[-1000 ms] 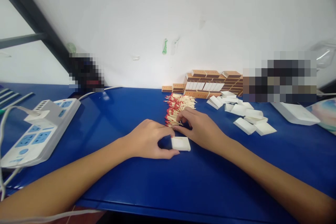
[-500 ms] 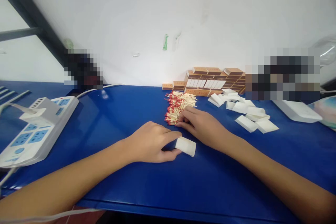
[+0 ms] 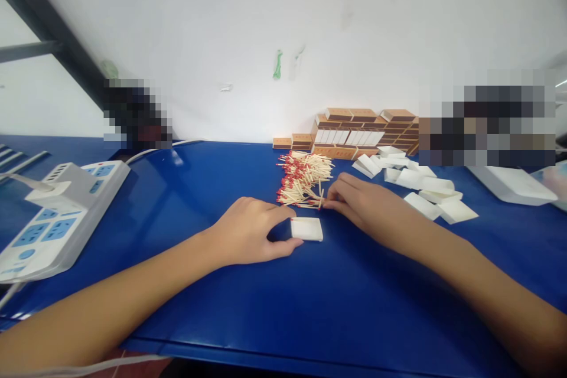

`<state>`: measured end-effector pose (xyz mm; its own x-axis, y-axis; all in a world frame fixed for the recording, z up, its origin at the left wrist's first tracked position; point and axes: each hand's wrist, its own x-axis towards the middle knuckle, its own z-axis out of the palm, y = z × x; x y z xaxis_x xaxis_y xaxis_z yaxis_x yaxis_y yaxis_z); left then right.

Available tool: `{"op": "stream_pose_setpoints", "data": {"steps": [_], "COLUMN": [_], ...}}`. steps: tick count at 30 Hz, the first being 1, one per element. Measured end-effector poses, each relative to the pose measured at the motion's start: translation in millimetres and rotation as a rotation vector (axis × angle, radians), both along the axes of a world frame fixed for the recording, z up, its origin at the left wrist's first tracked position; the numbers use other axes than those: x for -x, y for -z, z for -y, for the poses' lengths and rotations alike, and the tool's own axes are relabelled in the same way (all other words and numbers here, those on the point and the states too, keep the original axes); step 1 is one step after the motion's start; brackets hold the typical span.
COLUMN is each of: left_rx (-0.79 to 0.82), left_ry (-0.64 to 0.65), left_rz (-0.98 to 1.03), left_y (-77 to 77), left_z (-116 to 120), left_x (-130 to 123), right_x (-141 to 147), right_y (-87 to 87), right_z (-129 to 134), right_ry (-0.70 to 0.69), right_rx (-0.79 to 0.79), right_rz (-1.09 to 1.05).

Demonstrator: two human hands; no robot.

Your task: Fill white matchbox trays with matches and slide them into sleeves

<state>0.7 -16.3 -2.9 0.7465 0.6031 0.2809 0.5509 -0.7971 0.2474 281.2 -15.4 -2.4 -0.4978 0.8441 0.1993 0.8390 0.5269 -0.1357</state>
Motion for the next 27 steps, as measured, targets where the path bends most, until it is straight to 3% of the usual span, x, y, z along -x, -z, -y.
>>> {"op": "stream_pose_setpoints", "data": {"steps": [4, 9, 19, 27], "left_rx": [0.002, 0.009, -0.001, -0.002], "left_ry": [-0.022, -0.018, -0.030, -0.019], "left_rz": [0.011, 0.019, 0.039, 0.039], "left_y": [-0.7, -1.0, 0.5, 0.7], "left_z": [-0.4, -1.1, -0.7, -1.7], "left_x": [-0.9, -0.7, -1.8, -1.7], "right_x": [-15.7, -27.2, 1.9, 16.9], "right_y": [-4.1, -8.5, -17.6, -8.7], "right_z": [-2.0, -2.3, 14.4, 26.5], "right_ry": [0.044, 0.076, -0.022, -0.088], "right_rx": [-0.144, -0.182, -0.092, -0.110], "right_rz": [0.037, 0.098, -0.126, 0.055]}}
